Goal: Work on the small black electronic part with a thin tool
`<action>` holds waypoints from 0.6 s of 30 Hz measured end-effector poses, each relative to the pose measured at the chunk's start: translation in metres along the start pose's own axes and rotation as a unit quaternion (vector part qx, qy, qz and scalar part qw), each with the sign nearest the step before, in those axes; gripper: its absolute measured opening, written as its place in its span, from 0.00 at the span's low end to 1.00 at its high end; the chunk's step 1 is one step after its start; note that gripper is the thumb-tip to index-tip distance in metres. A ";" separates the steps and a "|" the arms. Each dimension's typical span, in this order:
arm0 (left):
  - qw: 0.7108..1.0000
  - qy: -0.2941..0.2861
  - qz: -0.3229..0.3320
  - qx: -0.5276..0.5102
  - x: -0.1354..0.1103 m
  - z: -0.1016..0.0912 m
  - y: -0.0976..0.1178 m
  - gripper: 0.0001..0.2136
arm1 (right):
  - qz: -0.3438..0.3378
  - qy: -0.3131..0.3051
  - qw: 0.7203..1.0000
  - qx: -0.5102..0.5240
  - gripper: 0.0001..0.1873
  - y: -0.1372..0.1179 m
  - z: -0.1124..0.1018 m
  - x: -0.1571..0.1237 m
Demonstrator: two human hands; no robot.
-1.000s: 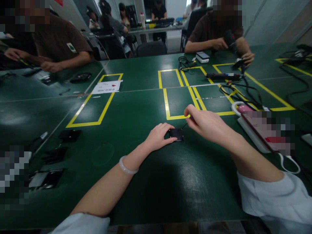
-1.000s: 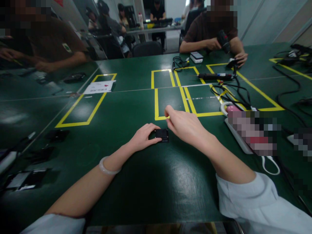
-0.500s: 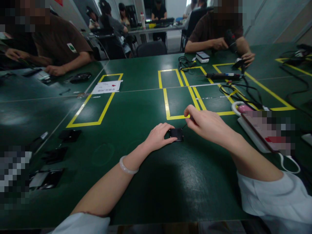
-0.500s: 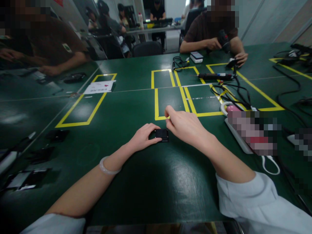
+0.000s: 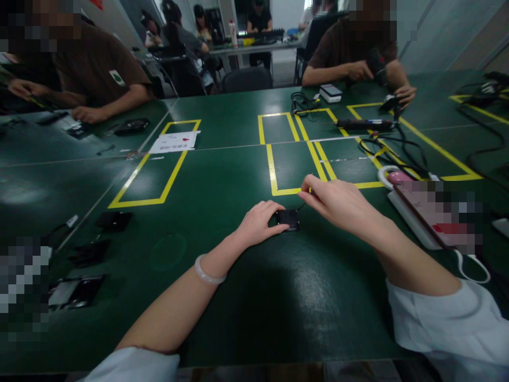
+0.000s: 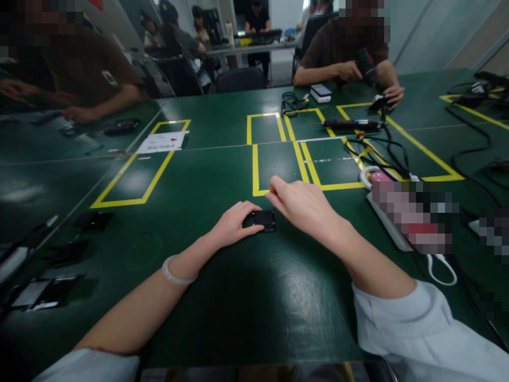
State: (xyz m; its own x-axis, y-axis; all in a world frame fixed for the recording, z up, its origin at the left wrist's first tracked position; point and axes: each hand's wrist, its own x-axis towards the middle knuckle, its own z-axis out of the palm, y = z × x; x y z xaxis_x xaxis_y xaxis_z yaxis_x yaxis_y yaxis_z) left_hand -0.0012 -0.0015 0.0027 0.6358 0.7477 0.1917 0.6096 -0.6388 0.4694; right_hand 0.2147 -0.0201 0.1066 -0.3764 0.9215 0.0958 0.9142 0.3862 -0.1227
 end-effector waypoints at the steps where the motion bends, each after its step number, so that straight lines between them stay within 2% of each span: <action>1: 1.000 0.000 0.000 0.000 0.000 0.000 0.000 0.18 | 0.002 -0.001 1.000 -0.005 0.14 0.000 0.000 0.000; 7: 1.000 0.001 0.000 -0.004 0.001 0.000 0.000 0.17 | -0.015 0.006 1.000 0.020 0.12 0.001 0.001 -0.001; 12: 1.000 0.002 0.000 -0.008 0.000 -0.001 0.001 0.17 | -0.005 0.005 1.000 -0.011 0.15 0.002 0.002 0.000; 18: 1.000 0.001 0.000 -0.007 0.000 0.000 0.000 0.17 | -0.015 0.011 1.000 0.001 0.12 0.001 0.002 0.000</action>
State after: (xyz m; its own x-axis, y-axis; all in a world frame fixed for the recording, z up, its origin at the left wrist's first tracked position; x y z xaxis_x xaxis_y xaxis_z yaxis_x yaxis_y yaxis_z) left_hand -0.0010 -0.0013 0.0034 0.6340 0.7487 0.1937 0.6034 -0.6356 0.4816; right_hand 0.2157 -0.0200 0.1049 -0.3993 0.9086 0.1220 0.9025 0.4130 -0.1222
